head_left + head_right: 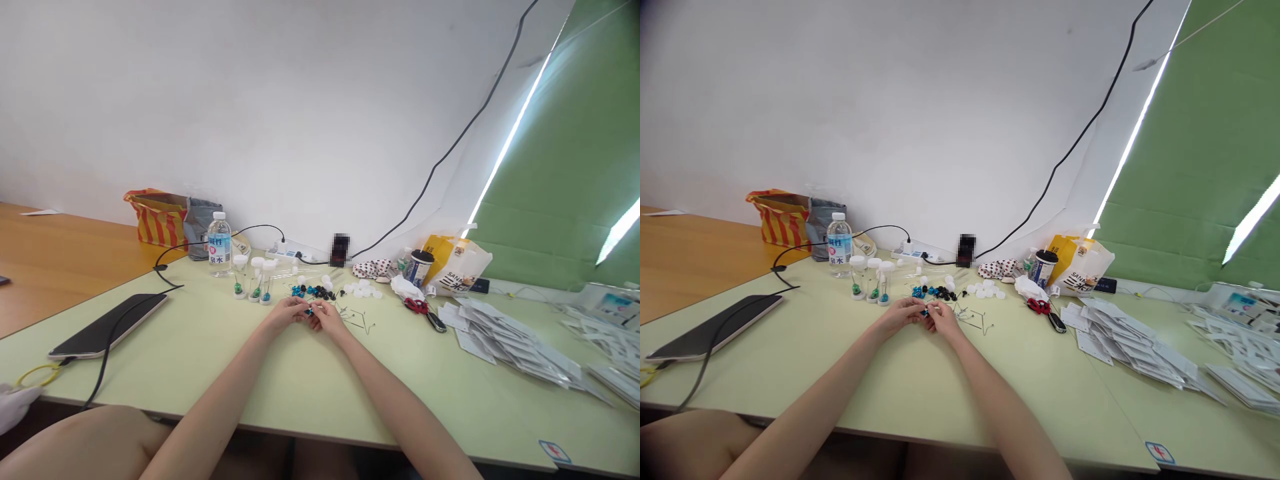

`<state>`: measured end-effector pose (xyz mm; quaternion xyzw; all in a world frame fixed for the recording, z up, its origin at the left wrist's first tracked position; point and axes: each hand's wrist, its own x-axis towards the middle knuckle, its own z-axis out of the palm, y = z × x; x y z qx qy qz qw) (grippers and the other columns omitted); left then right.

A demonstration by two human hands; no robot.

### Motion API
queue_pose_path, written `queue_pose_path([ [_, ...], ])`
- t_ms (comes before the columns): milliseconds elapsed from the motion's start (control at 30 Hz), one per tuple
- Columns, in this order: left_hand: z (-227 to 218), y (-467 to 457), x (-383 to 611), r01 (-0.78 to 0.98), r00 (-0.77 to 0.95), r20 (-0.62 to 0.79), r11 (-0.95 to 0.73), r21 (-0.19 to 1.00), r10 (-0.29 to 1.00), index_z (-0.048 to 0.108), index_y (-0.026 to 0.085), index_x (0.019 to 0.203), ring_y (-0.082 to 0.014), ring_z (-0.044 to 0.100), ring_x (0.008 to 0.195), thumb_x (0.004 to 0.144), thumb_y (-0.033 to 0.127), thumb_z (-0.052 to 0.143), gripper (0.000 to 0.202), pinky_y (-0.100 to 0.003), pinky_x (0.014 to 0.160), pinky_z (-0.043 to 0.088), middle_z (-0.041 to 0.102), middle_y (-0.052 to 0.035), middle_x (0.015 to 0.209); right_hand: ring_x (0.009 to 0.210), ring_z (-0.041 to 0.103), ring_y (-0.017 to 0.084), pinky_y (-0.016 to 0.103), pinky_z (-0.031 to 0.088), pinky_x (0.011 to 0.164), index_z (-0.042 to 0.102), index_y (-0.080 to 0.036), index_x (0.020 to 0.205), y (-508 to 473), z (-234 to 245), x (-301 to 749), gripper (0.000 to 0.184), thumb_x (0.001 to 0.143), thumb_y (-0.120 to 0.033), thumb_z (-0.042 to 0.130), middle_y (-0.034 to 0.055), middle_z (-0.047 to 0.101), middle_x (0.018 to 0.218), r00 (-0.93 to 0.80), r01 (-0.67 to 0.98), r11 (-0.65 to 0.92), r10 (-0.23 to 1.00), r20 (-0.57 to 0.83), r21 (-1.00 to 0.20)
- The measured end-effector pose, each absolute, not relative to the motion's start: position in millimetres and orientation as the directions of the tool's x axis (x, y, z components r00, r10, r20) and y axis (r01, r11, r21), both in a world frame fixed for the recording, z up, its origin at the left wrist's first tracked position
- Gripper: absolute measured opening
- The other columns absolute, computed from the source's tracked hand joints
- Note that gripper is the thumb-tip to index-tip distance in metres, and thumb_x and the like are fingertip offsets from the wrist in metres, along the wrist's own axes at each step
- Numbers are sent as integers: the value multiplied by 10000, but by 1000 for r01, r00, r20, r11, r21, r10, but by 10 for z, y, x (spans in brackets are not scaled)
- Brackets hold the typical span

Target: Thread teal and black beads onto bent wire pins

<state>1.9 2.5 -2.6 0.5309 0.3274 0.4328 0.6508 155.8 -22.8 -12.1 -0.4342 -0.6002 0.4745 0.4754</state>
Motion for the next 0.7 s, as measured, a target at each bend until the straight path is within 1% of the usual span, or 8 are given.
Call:
queue_pose_path([
  [67,-25,25,18,-214,410,31,63,975,911,588,125,759,-119,585,588,602,307,717,273,-261,629,449,621,-32,628,450,520,77,188,410,413,533,-174,899,-222,-127,1558,411,716,-541,501,-5,572,623,-151,69,170,976,159,-983],
  [167,-12,14,16,-212,411,28,66,975,911,585,124,755,-109,572,570,604,302,716,268,-252,617,446,616,-26,617,470,527,75,192,421,422,534,-176,911,-218,-131,1557,415,674,-515,568,-1,580,689,-139,77,196,973,185,-978],
  [233,-4,6,15,-206,413,26,65,976,911,584,124,756,-114,575,573,601,309,716,275,-253,610,444,614,-24,611,465,525,78,191,420,423,534,-177,906,-220,-127,1559,406,681,-513,563,-11,573,644,-162,78,198,970,184,-977],
  [367,-8,7,17,-201,406,24,63,978,914,584,127,757,-116,581,582,601,316,713,277,-246,605,440,619,-27,624,437,516,86,189,402,407,530,-170,863,-229,-111,1559,401,740,-546,464,-13,557,557,-173,68,154,975,141,-986],
  [433,-16,15,20,-208,401,25,64,976,916,584,127,756,-112,579,579,603,309,714,271,-243,606,440,620,-26,623,451,522,82,190,407,408,532,-170,863,-234,-108,1558,395,727,-539,487,0,576,621,-151,69,162,977,150,-984],
  [533,-26,25,21,-214,405,29,64,975,914,587,124,755,-110,572,570,598,302,719,272,-247,608,442,614,-24,605,488,530,72,191,426,431,540,-177,890,-238,-113,1562,386,670,-492,585,11,589,742,-150,80,209,969,195,-975],
  [600,-27,27,20,-211,413,30,64,975,910,588,122,756,-113,574,575,597,309,719,278,-255,618,445,614,-28,610,486,527,74,190,429,436,537,-178,900,-238,-115,1564,388,663,-478,600,-2,581,699,-168,85,217,965,201,-972],
  [700,-21,23,18,-197,412,24,63,978,911,587,127,758,-120,583,593,598,325,715,285,-261,627,445,620,-29,632,447,512,82,189,414,415,528,-175,882,-236,-108,1561,370,724,-509,517,-21,550,563,-180,81,176,971,159,-981],
])
